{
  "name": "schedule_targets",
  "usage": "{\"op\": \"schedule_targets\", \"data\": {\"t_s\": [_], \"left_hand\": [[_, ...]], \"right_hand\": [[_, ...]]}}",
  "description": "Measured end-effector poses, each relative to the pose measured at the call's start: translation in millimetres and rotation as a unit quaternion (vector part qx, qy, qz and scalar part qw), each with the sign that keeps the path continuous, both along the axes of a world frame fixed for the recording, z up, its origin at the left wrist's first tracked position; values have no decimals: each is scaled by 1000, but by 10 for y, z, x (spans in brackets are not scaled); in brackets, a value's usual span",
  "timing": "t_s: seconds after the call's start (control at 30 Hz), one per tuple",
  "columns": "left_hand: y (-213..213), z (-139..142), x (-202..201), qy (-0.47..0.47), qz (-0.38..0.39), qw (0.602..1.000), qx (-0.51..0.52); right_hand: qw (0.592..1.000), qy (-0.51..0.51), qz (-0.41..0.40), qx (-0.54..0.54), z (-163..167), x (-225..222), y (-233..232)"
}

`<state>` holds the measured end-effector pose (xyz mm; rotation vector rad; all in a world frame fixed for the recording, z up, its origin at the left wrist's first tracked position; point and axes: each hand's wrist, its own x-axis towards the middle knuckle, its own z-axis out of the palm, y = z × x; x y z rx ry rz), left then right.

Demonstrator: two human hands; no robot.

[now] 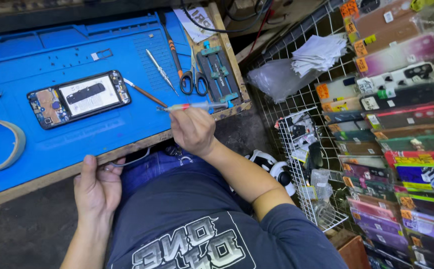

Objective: The person sits with a small electronic component on their lap and uses a soldering iron to apply heat and solder to the component. They hold the component with one hand while manipulating the soldering iron with the other, then place the component on the blue mat.

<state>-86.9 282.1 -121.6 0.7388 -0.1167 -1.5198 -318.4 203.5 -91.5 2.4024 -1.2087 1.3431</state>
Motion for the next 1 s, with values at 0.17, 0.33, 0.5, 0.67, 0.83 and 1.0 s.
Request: {"op": "schedule_targets", "data": {"t_s": [0.17,0.33,0.5,0.67,0.83,1.0], "left_hand": [[-451,80,-58,-1,12,1000,-21],[-928,209,-81,16,25,999,-29],[-1196,204,-8,-6,-13,999,-34],[-1022,59,236,-506,-116,855,-26],[-1077,-139,297,-792,-212,572,23],[-1458,-235,336,-766,-261,586,49]], "right_hand": [[1000,-4,-6,-13,-32,12,-380],[1000,-8,-14,-10,-109,11,-833],[1000,-7,-5,-26,-155,7,-1148],[992,-120,30,20,-187,-49,-1225],[959,-147,230,71,-345,-204,-1074],[901,-92,217,364,-682,-398,-939]]}}
